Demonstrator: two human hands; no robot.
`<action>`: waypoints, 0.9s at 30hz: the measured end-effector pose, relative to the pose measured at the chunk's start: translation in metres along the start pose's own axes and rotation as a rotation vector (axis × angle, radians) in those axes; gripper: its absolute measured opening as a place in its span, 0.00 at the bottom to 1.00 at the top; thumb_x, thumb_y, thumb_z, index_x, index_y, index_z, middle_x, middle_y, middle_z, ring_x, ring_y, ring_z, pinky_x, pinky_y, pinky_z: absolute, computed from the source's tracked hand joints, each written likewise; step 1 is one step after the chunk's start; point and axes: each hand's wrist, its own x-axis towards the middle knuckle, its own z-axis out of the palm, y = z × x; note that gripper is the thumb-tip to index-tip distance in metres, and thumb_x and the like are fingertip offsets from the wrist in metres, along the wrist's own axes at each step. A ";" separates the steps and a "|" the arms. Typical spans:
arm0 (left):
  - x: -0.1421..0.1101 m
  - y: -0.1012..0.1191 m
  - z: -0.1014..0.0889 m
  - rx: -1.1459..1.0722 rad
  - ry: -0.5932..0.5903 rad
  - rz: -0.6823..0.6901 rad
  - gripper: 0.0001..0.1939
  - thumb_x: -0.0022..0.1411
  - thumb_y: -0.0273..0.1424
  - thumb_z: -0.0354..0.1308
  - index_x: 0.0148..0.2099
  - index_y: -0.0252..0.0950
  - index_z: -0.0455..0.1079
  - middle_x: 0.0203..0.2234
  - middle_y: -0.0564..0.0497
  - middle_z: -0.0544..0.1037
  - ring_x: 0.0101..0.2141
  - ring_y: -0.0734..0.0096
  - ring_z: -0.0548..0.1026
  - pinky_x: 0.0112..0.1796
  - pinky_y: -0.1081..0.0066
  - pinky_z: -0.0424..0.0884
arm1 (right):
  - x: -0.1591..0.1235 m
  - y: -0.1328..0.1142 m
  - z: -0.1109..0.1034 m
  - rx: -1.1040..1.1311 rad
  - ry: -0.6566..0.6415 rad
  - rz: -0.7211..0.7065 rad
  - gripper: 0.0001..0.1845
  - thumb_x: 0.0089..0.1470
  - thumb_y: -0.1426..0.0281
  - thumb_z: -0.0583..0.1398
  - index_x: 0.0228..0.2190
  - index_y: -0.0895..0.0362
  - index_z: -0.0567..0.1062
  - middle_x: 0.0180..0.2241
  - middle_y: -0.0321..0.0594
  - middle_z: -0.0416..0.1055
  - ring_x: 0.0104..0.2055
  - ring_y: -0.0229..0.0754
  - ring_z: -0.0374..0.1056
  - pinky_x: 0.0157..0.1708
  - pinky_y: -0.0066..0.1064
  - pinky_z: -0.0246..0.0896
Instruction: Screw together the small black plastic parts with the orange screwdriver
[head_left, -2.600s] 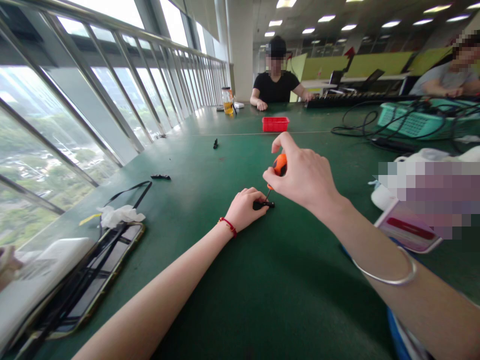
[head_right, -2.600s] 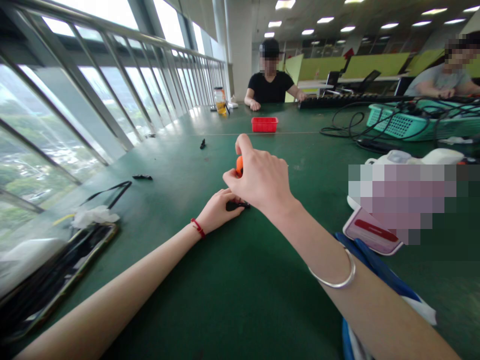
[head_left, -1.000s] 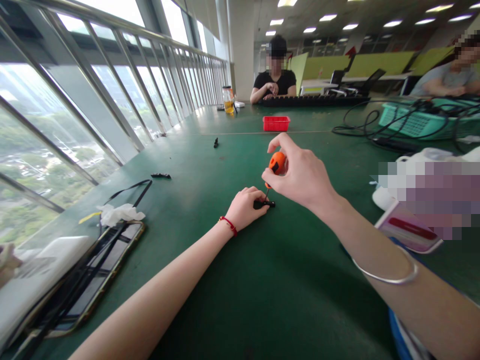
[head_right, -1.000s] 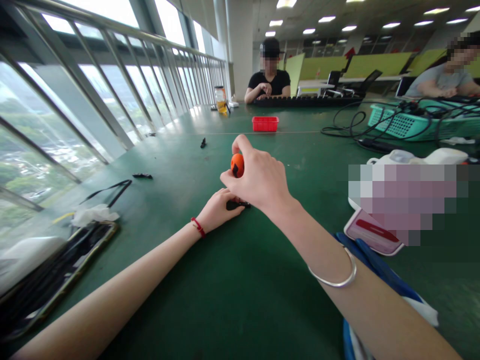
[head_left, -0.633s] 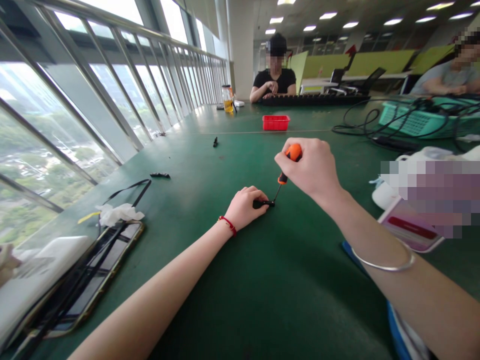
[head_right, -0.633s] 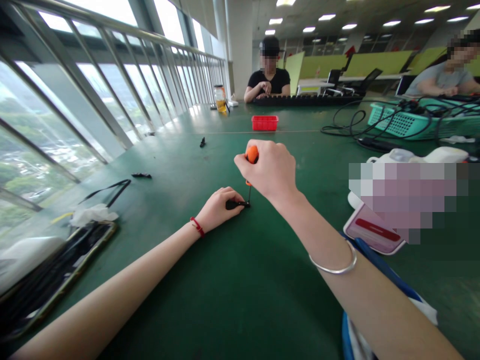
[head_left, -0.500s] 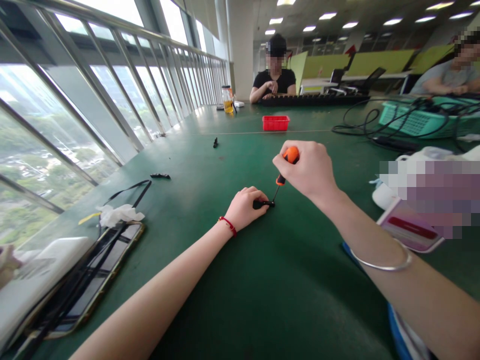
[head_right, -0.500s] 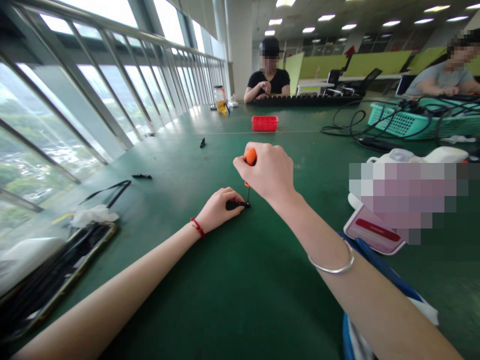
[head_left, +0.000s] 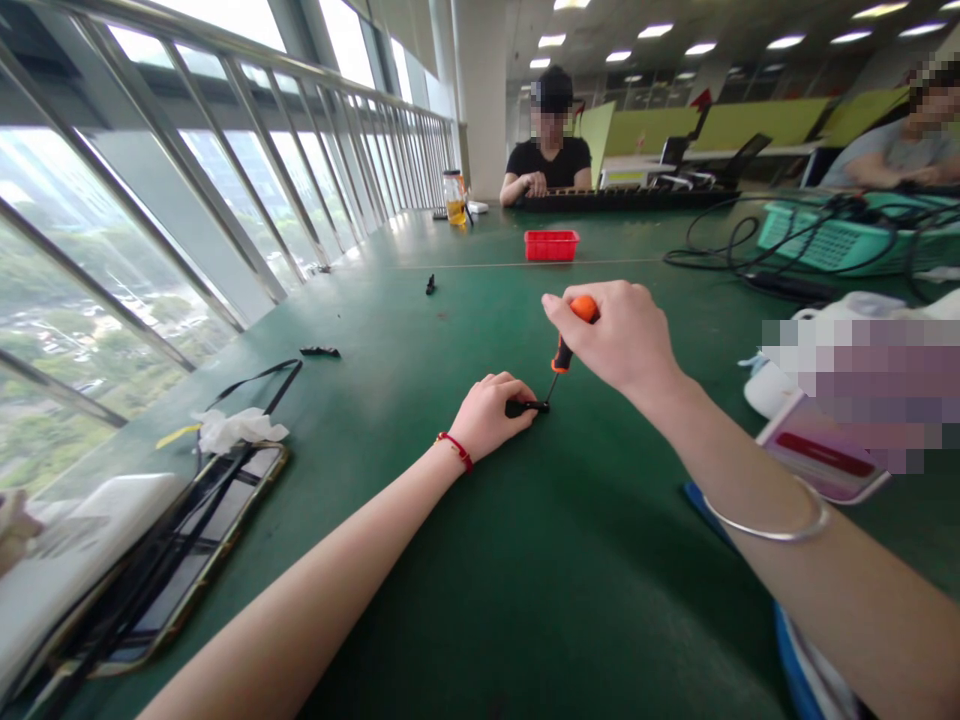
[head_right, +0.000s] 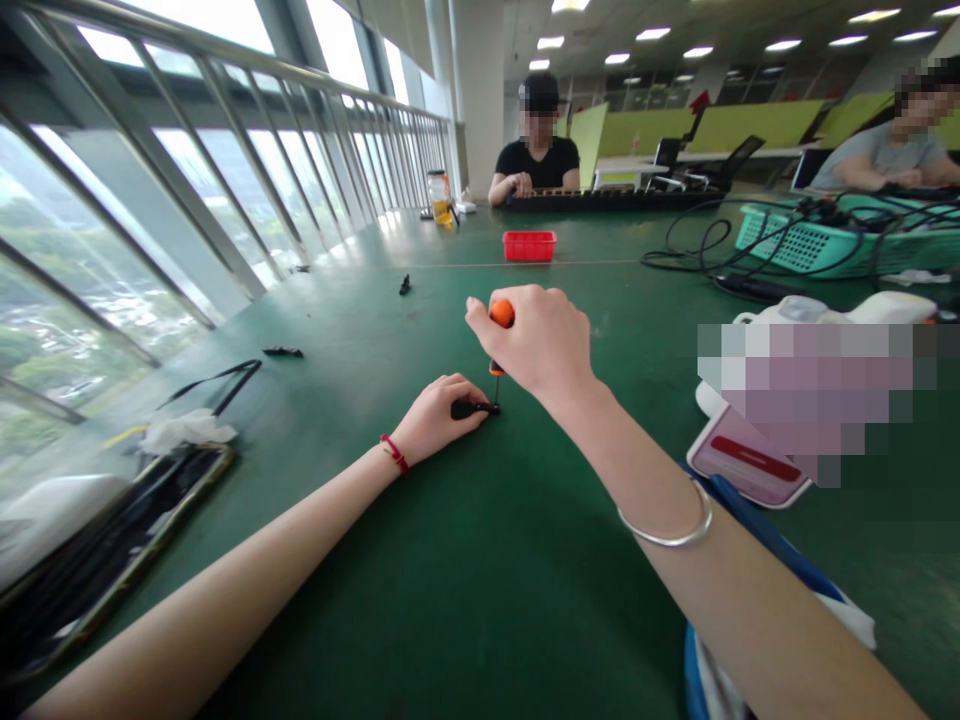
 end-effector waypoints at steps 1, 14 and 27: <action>0.000 0.000 0.000 0.001 0.000 0.001 0.05 0.54 0.30 0.57 0.35 0.37 0.73 0.32 0.50 0.75 0.36 0.66 0.71 0.41 0.66 0.68 | 0.000 0.000 -0.001 -0.003 -0.006 -0.010 0.20 0.53 0.58 0.50 0.17 0.55 0.67 0.17 0.36 0.63 0.22 0.38 0.57 0.23 0.29 0.44; 0.001 -0.001 0.000 0.005 -0.010 0.004 0.06 0.54 0.31 0.57 0.35 0.37 0.73 0.32 0.51 0.74 0.36 0.66 0.71 0.41 0.65 0.68 | -0.002 -0.005 -0.009 -0.205 -0.018 -0.056 0.13 0.53 0.59 0.53 0.26 0.53 0.71 0.20 0.37 0.66 0.23 0.41 0.61 0.23 0.30 0.44; 0.001 -0.001 0.001 -0.007 0.004 0.008 0.06 0.54 0.30 0.58 0.35 0.36 0.73 0.32 0.50 0.75 0.35 0.67 0.71 0.41 0.66 0.68 | -0.002 -0.006 -0.015 -0.227 -0.035 -0.046 0.11 0.50 0.61 0.56 0.32 0.52 0.73 0.22 0.38 0.69 0.23 0.41 0.62 0.23 0.31 0.44</action>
